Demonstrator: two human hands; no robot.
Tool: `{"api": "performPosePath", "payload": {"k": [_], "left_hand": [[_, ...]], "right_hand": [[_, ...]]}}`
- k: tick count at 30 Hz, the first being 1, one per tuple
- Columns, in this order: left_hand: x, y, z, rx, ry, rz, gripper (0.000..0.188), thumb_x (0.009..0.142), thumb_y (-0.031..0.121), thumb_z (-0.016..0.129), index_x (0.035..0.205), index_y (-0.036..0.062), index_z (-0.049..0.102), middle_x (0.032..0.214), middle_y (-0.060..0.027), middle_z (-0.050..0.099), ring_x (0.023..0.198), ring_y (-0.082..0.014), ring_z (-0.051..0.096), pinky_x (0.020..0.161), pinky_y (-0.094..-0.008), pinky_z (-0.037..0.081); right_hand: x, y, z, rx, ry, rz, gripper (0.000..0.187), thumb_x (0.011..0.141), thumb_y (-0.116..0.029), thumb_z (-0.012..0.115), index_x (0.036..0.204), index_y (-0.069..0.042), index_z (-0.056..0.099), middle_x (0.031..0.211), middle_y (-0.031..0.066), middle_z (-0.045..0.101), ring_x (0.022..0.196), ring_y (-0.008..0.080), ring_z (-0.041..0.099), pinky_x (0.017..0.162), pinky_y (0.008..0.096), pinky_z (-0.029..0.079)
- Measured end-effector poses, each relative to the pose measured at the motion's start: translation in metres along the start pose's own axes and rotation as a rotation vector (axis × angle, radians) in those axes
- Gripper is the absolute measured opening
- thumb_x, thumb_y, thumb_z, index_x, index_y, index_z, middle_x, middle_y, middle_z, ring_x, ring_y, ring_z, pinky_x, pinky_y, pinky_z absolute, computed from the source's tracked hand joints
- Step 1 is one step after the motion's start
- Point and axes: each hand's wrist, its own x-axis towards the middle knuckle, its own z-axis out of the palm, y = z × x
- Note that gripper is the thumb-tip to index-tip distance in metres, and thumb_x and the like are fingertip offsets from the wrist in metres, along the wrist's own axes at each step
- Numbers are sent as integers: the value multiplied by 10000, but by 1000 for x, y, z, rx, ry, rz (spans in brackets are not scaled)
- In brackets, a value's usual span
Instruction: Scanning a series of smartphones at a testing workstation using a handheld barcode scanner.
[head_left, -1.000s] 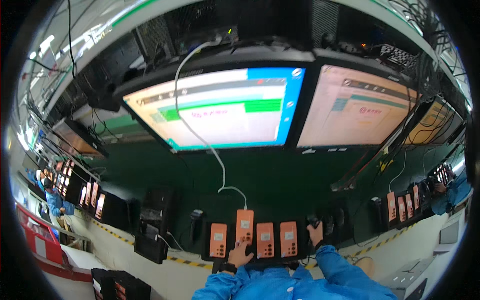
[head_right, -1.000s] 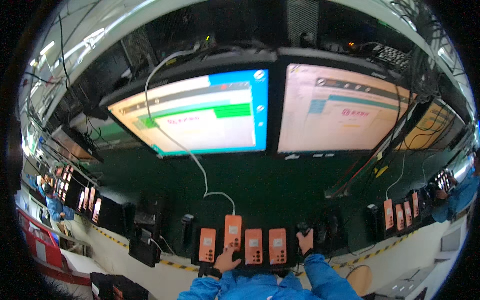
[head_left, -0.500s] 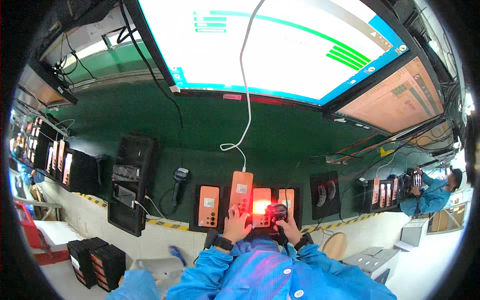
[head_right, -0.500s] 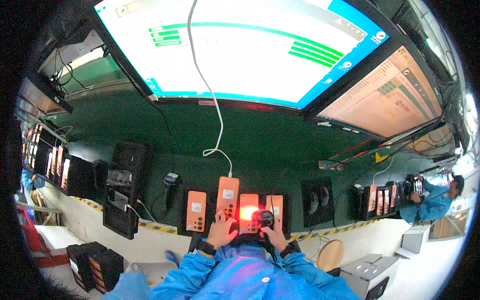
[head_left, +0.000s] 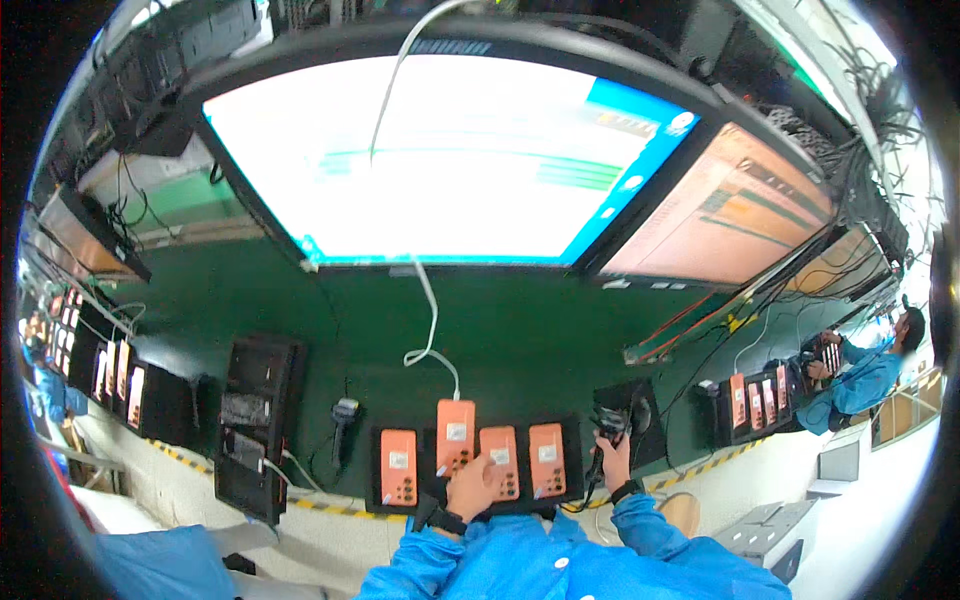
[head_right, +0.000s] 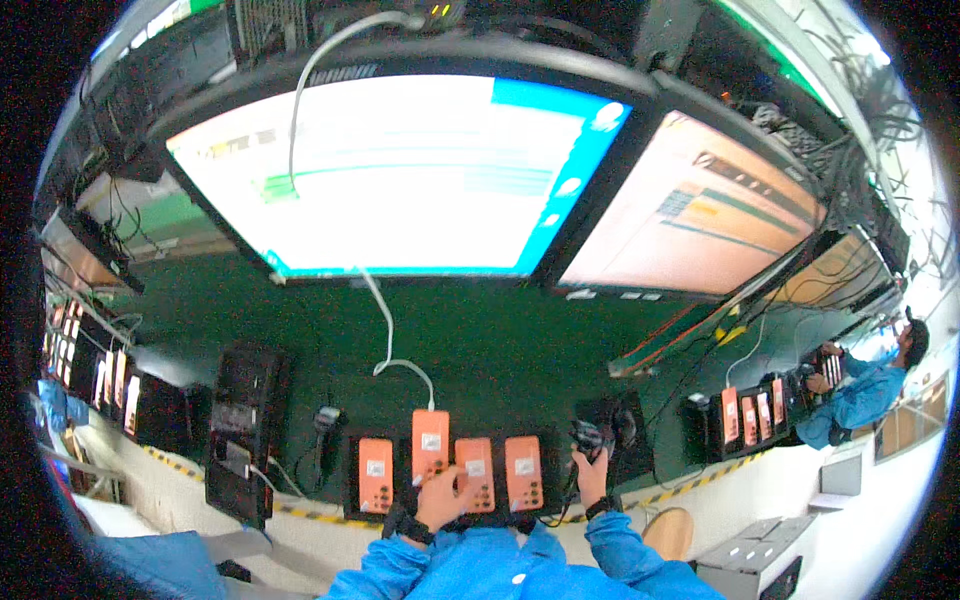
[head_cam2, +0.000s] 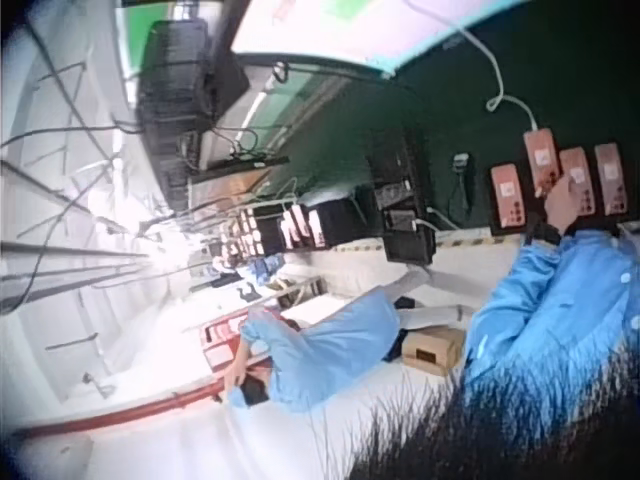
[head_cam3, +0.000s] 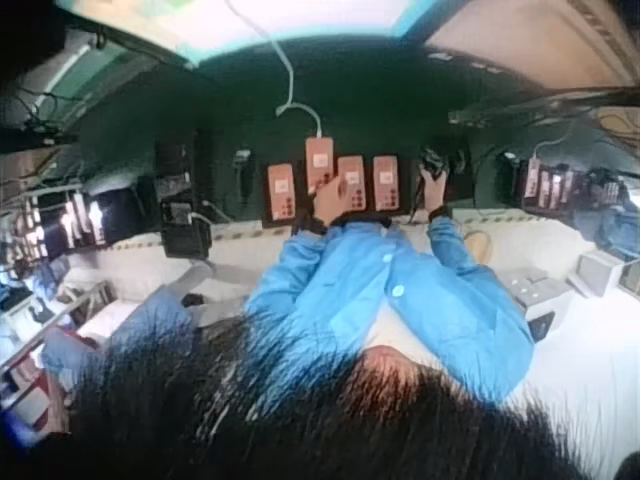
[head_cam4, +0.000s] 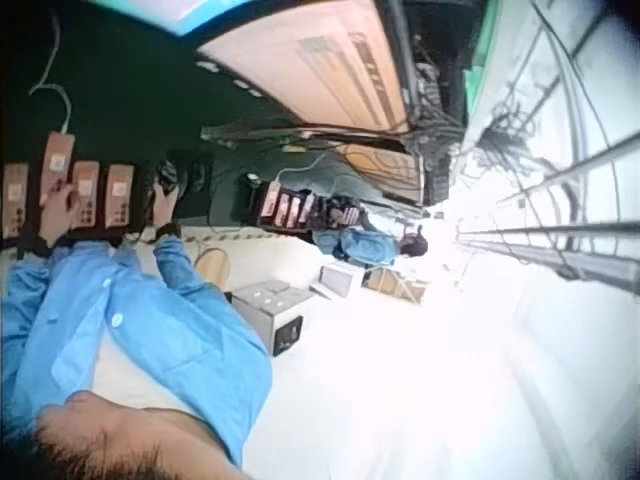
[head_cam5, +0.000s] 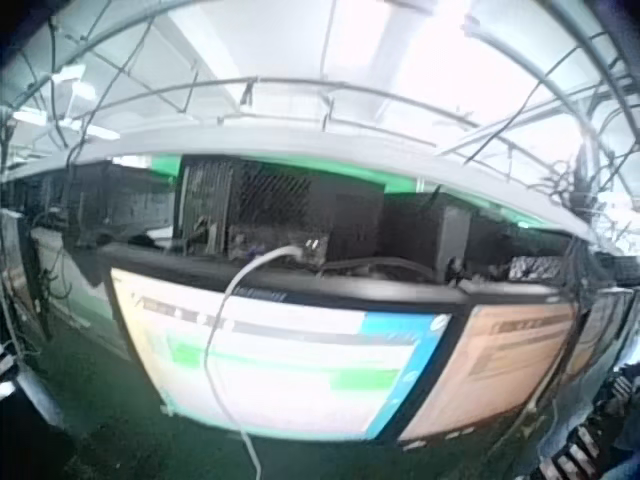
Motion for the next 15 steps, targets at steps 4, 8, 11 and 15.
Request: {"api": "performPosePath", "payload": {"k": [4,8,11,15], "left_hand": [[11,-23,50,7,-139,-106,503,780,342,654,1185,75,519,1060,-262,617,857,-420,645,710,-490,529],[19,-18,70,42,14,-45,567,714,352,725,1139,42,514,1039,-288,615,889,-422,640,741,-479,528],[33,5,61,1,95,-237,555,700,328,751,1100,21,518,997,-247,642,928,-399,640,792,-446,517],[48,-8,67,-140,52,-198,466,752,200,702,1139,7,527,1030,-198,659,984,-341,641,825,-398,513]], "right_hand": [[44,60,-46,-336,76,67,344,759,-98,710,955,-57,430,872,68,478,778,204,499,733,349,436],[53,92,-43,-721,11,38,416,747,-231,755,893,-37,417,807,83,464,780,235,471,719,380,413],[33,60,-13,-635,150,-81,357,794,-245,706,849,-20,434,786,92,471,754,233,462,709,373,413],[15,49,13,-87,149,-313,204,929,-206,520,932,-5,559,845,83,569,791,205,567,701,334,444]]}}
